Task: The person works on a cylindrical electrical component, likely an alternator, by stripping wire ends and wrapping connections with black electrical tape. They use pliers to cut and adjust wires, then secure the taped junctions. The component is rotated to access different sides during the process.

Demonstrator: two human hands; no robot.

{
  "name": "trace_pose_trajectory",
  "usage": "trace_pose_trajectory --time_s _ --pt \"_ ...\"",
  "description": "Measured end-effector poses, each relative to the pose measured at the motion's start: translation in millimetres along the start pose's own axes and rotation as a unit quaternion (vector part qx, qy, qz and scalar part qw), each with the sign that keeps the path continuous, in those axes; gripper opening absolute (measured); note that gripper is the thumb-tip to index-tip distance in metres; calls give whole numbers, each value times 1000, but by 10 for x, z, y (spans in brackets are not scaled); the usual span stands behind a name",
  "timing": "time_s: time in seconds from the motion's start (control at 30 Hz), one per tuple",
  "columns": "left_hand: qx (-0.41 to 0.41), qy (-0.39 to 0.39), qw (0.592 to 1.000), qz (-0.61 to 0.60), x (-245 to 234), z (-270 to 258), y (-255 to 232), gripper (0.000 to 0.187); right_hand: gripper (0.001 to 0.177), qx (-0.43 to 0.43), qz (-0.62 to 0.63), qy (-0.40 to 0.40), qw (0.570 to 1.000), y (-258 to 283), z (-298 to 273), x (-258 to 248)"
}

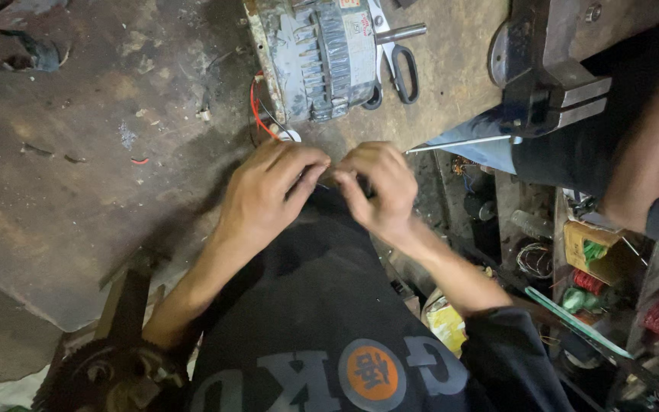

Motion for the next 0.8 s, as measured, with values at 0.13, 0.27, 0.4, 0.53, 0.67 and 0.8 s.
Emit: trace_pose_trajectory --time_s 0.13,0.27,0.4,0.53,0.67,0.8 --pt "56 -43 997 36 -37 -36 -99 21 22 416 303 45 856 -488 -508 351" --pt "40 -52 998 21 -86 -33 -111 19 24 285 154 18 946 -411 -308 94" --pt "20 -51 998 5 -112 12 -120 16 30 -172 -136 -11 976 284 -11 -145" --pt "14 -47 999 -13 -111 4 -124 15 24 -174 -170 52 969 269 46 -70" --pt "30 -59 998 -2 -100 -2 -114 17 18 2 -41 30 999 75 18 22" --pt "61 -68 995 45 -88 -22 -140 24 14 533 405 -4 743 -515 -638 524"
Point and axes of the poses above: each hand's wrist, its own z-axis towards the middle knuckle, its own x-axis out of the palm, y = z × x, the point moved 9 cm from there along z, towards the middle knuckle, and after that the axes turned 4 degrees about -x, right-handed, at the moved point
